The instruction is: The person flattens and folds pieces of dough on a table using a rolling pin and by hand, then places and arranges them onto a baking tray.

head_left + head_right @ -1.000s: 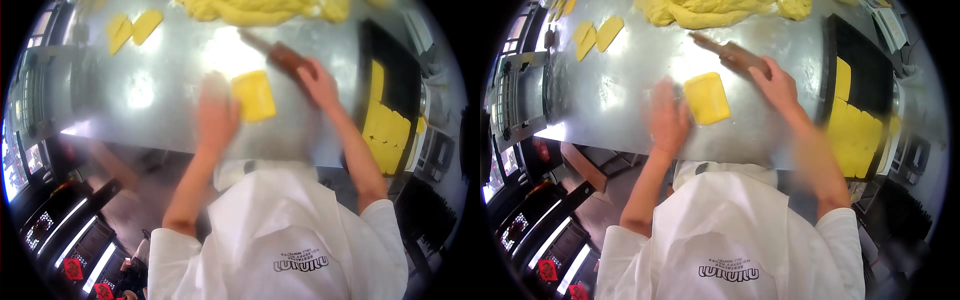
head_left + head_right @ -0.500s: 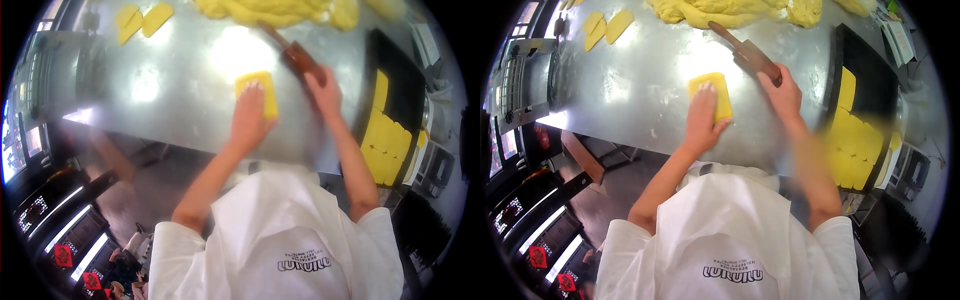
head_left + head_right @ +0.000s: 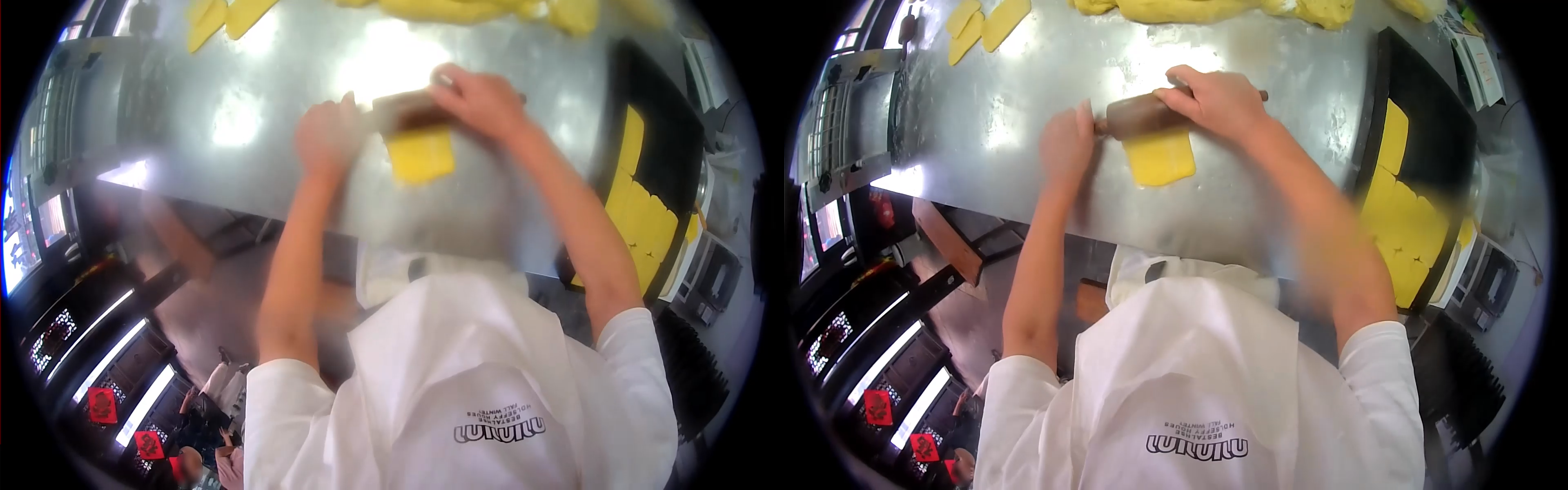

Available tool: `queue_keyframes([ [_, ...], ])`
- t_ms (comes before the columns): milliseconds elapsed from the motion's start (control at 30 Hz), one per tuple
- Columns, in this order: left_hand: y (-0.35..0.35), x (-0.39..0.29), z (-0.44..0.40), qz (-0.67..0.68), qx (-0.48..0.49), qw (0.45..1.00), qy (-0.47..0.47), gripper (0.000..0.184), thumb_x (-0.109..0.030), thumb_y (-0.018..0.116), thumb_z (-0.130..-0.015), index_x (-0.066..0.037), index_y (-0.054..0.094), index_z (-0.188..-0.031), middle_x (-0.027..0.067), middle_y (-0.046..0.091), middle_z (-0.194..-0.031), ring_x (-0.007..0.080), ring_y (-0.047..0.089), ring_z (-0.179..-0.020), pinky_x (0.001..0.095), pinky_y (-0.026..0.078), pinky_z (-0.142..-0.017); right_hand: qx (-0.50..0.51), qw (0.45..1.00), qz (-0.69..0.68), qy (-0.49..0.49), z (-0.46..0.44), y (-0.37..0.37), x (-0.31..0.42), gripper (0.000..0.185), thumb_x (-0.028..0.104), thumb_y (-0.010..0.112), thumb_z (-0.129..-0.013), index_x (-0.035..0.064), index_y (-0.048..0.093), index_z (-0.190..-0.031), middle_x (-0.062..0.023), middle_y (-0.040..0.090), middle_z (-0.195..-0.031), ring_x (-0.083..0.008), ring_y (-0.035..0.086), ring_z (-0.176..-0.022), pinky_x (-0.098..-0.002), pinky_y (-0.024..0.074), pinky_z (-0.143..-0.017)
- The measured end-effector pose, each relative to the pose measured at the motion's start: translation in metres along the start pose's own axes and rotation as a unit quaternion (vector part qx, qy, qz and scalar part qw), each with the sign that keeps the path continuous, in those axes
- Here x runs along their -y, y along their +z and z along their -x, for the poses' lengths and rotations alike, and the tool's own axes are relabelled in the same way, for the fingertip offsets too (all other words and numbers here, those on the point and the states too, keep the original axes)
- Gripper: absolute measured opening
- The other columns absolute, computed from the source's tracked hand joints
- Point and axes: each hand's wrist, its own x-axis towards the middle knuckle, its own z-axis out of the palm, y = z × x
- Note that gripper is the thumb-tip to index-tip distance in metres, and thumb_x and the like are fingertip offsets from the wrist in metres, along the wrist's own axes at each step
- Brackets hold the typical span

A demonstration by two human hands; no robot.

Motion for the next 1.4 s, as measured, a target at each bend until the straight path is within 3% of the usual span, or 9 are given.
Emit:
queue_keyframes([
  [200,0.026,-0.002,0.083,0.011,-0.11,0.993,0.044,0.037,-0.021,0.059,-0.103,-0.005,0.059,-0.07,0.0177,0.057,-0.069,0.0397,0.058,-0.07,0.0514,0.044,-0.068,0.014,0.996,0.007,-0.088,0.088,0.008,0.015,0.074,0.063,0.077,-0.082,0.0143,0.064,-0.135,-0.0135,0.075,-0.085,-0.0354,0.073,-0.076,-0.0453,0.0555,-0.069],
  [300,0.025,0.0,0.085,-0.036,0.048,0.996,-0.068,0.026,-0.02,0.059,-0.103,-0.005,0.064,-0.083,0.0161,0.06,-0.077,0.0373,0.06,-0.078,0.0497,0.047,-0.073,0.072,0.997,0.026,0.006,0.079,0.002,0.019,0.076,0.063,0.081,-0.078,0.0138,0.065,-0.134,-0.0127,0.076,-0.09,-0.0326,0.074,-0.08,-0.0426,0.056,-0.072],
  [400,0.026,0.032,0.048,-0.041,-0.014,0.996,0.083,0.017,-0.018,0.065,-0.097,-0.002,0.067,-0.103,0.0207,0.066,-0.105,0.039,0.063,-0.098,0.0485,0.051,-0.086,0.01,0.983,-0.129,0.129,0.056,0.006,0.004,0.072,0.063,0.08,-0.081,0.013,0.067,-0.131,-0.012,0.077,-0.098,-0.0281,0.075,-0.089,-0.0384,0.0565,-0.076],
  [500,0.0,-0.002,0.018,0.291,-0.135,0.941,-0.112,0.031,-0.022,0.068,-0.099,0.0,0.067,-0.12,0.023,0.066,-0.118,0.0403,0.061,-0.113,0.0473,0.05,-0.098,-0.06,0.945,-0.238,0.215,0.053,-0.002,-0.031,0.057,0.053,0.076,-0.092,0.0123,0.068,-0.131,-0.0084,0.075,-0.101,-0.0222,0.07,-0.091,-0.0339,0.0543,-0.084],
  [600,0.013,-0.006,0.026,0.234,-0.018,0.97,-0.066,0.04,-0.024,0.068,-0.1,0.0,0.064,-0.132,0.0225,0.066,-0.125,0.041,0.06,-0.12,0.0473,0.046,-0.107,-0.175,0.946,-0.165,0.216,0.065,0.0,-0.046,0.051,0.047,0.074,-0.097,0.0123,0.066,-0.134,-0.007,0.073,-0.099,-0.0209,0.067,-0.087,-0.033,0.053,-0.085],
  [933,0.027,-0.021,-0.007,0.245,0.046,0.967,-0.044,0.018,-0.013,0.075,-0.09,-0.002,0.062,-0.092,0.0143,0.067,-0.086,0.031,0.063,-0.081,0.0432,0.05,-0.074,-0.284,0.935,0.003,0.213,0.097,-0.018,0.016,0.042,0.025,0.074,-0.096,0.0074,0.065,-0.133,-0.0098,0.071,-0.11,-0.0236,0.067,-0.103,-0.0349,0.054,-0.092],
  [1100,0.03,-0.011,-0.017,0.296,0.046,0.954,-0.033,0.017,-0.014,0.073,-0.092,-0.001,0.063,-0.093,0.0156,0.069,-0.084,0.0282,0.067,-0.075,0.0376,0.054,-0.074,0.007,0.852,-0.447,0.273,0.069,0.043,0.075,0.024,0.012,0.074,-0.092,0.0041,0.069,-0.114,-0.0044,0.07,-0.081,-0.0141,0.069,-0.08,-0.0332,0.0561,-0.077],
  [1300,0.028,-0.005,-0.024,0.279,0.077,0.957,-0.008,0.017,-0.013,0.072,-0.092,0.0,0.064,-0.1,0.0164,0.069,-0.087,0.0293,0.068,-0.076,0.0381,0.055,-0.074,-0.033,0.966,-0.117,0.228,0.034,0.078,0.088,0.015,0.008,0.074,-0.091,0.0001,0.061,-0.092,-0.0075,0.068,-0.074,-0.0152,0.069,-0.068,-0.0333,0.0548,-0.064],
  [1400,0.029,-0.005,-0.02,0.27,0.051,0.961,0.026,0.015,-0.011,0.071,-0.092,-0.001,0.065,-0.101,0.0172,0.069,-0.093,0.0315,0.068,-0.082,0.0395,0.055,-0.078,-0.054,0.966,-0.157,0.199,0.035,0.079,0.087,0.015,0.007,0.074,-0.09,0.0004,0.061,-0.09,-0.0084,0.067,-0.073,-0.015,0.067,-0.062,-0.0333,0.0541,-0.06],
])
